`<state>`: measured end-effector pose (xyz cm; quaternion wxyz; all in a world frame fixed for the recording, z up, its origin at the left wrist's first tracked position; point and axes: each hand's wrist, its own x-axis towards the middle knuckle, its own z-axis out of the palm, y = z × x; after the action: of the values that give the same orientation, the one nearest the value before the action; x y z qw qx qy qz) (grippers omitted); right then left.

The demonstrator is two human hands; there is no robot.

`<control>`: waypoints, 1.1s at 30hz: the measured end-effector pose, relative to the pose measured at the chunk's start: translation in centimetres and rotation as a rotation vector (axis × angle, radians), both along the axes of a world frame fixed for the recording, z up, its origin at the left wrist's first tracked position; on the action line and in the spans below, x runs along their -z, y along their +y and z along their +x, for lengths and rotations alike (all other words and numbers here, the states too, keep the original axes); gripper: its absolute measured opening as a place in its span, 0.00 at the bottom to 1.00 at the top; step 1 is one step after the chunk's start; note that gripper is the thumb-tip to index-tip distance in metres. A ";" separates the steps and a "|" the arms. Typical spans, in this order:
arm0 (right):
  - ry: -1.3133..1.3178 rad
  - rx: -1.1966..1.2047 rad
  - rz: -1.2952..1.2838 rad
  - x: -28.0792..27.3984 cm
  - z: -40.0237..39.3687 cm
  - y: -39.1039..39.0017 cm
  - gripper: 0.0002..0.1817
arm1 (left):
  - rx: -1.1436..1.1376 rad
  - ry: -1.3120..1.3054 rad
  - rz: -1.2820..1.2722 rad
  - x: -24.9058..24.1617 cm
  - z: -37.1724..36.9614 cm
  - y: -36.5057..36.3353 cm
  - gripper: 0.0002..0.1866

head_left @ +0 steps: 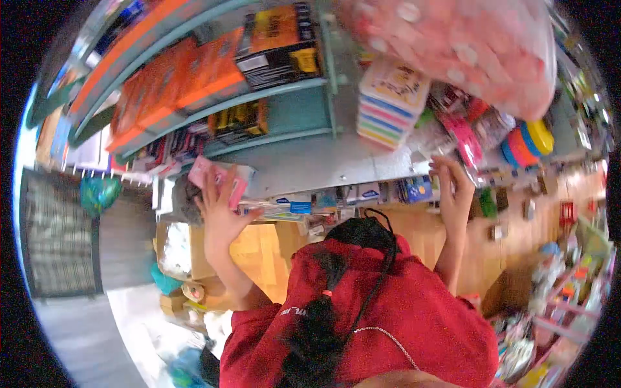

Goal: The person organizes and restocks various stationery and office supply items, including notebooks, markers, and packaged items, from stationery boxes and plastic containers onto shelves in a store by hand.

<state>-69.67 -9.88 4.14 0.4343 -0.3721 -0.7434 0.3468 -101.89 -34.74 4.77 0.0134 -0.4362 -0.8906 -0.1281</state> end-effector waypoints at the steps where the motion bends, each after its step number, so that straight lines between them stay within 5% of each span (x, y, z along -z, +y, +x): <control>1: 0.015 -0.052 -0.014 0.0 -0.6 -0.2 0.10 | -0.007 0.019 0.046 0.9 -0.4 0.0 0.45; 7: -0.059 -0.323 -0.086 -0.3 -3.5 -2.2 0.09 | 0.035 0.102 0.255 1.0 0.3 0.5 0.25; 15: -0.144 -0.533 -0.150 -1.2 -5.2 -3.1 0.09 | -0.048 0.141 0.517 -0.8 2.3 -1.1 0.24; 21: -0.153 -0.672 -0.138 0.4 -7.4 -5.0 0.10 | 0.199 0.103 0.614 -1.1 5.6 -0.8 0.23; 28: -0.059 -0.738 -0.611 2.9 -10.1 -6.6 0.21 | 0.605 0.091 0.555 0.9 8.4 2.5 0.22; 33: 0.083 -0.607 -0.961 3.6 -11.3 -6.7 0.25 | 0.628 -0.070 0.490 2.2 8.7 2.8 0.21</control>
<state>-80.92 -16.60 0.55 0.1260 -0.2836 -0.5582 0.7695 -93.19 -31.97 2.59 0.0468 -0.6664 -0.6569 -0.3494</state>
